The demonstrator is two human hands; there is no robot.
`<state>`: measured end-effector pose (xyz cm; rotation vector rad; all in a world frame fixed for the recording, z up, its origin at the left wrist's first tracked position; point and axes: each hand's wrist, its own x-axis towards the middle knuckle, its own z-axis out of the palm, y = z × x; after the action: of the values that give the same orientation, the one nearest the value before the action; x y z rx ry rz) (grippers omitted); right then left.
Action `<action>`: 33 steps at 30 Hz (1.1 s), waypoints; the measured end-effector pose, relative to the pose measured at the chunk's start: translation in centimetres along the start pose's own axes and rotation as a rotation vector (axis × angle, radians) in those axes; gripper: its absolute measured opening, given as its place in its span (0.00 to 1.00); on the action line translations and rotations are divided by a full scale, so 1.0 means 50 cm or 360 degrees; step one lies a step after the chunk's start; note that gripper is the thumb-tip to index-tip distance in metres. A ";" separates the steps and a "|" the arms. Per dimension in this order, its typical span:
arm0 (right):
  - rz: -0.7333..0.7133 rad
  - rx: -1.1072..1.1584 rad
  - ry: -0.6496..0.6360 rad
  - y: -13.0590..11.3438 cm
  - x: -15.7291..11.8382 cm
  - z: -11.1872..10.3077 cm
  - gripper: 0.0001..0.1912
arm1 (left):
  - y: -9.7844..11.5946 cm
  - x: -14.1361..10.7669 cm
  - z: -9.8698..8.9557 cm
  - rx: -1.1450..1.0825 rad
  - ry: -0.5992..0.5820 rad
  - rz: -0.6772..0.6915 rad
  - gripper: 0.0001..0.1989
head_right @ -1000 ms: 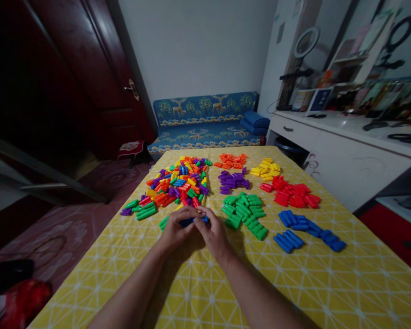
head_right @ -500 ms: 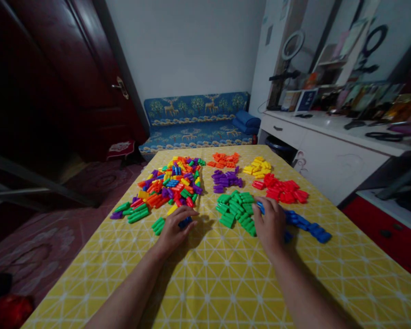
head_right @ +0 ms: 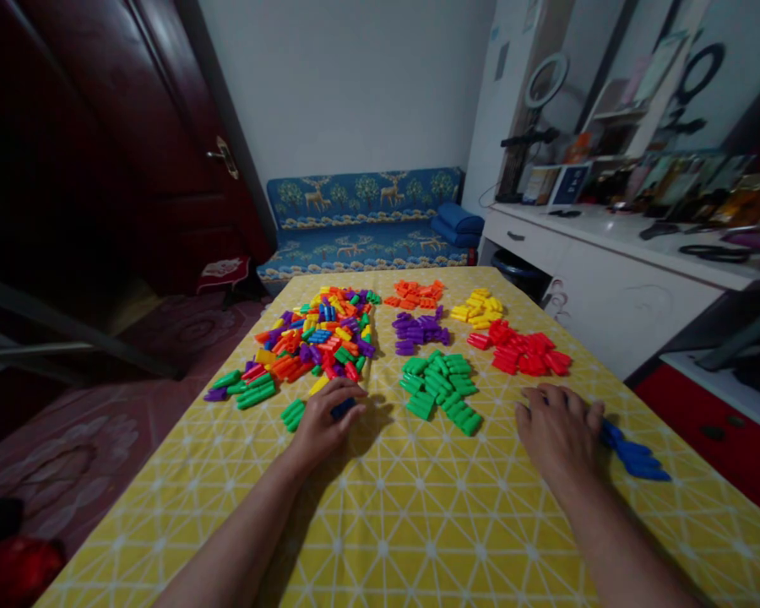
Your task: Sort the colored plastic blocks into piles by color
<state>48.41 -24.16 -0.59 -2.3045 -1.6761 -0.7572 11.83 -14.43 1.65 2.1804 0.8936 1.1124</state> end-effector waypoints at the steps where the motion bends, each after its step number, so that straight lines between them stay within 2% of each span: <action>1: -0.0006 0.0036 0.0058 -0.002 0.002 -0.004 0.16 | 0.005 0.000 -0.002 -0.0013 0.0002 -0.0004 0.12; 4: -0.0143 0.0364 0.0182 -0.056 0.009 -0.032 0.17 | 0.021 -0.002 -0.006 -0.0070 -0.0056 0.0047 0.22; 7: -0.0406 0.0955 0.0071 -0.165 0.008 -0.080 0.16 | 0.030 -0.008 -0.003 -0.0145 -0.0166 0.0123 0.31; 10: -0.0538 0.1429 -0.0149 -0.281 -0.006 -0.125 0.20 | 0.029 -0.014 0.002 -0.0161 -0.0224 0.0049 0.31; 12: -0.0555 0.1623 -0.0298 -0.339 -0.016 -0.143 0.25 | 0.025 -0.017 0.003 -0.0151 -0.0271 -0.0041 0.31; 16: -0.0498 0.1821 -0.0297 -0.390 -0.024 -0.142 0.28 | 0.021 -0.017 -0.004 -0.0089 -0.0327 -0.0140 0.30; 19: -0.0457 0.1854 -0.0254 -0.394 -0.024 -0.134 0.19 | 0.027 -0.016 -0.006 0.0071 -0.0343 -0.0172 0.29; 22: -0.0437 0.1841 -0.0228 -0.386 -0.022 -0.134 0.07 | 0.035 -0.016 -0.005 0.0168 -0.0399 -0.0099 0.27; 24: -0.0355 0.1859 -0.0132 -0.370 -0.013 -0.132 0.04 | 0.034 -0.016 -0.006 0.0194 -0.0386 -0.0049 0.26; 25: -0.0259 0.1859 -0.0057 -0.356 -0.006 -0.128 0.06 | 0.032 -0.016 -0.008 0.0214 -0.0353 -0.0038 0.24; 29: 0.0285 0.1556 0.0246 -0.254 0.041 -0.092 0.20 | 0.011 -0.014 -0.026 0.0354 -0.0031 -0.0064 0.16; 31: 0.0371 0.1242 0.0264 -0.188 0.061 -0.067 0.21 | 0.001 -0.012 -0.039 0.0422 0.0173 -0.0123 0.14; 33: 0.0395 0.0903 0.0193 -0.130 0.071 -0.043 0.19 | -0.006 -0.010 -0.050 0.0461 0.0340 -0.0195 0.14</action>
<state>42.54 -19.94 2.11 -1.9633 -1.3027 -0.3069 9.39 -14.22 2.50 2.2223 1.3375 1.2358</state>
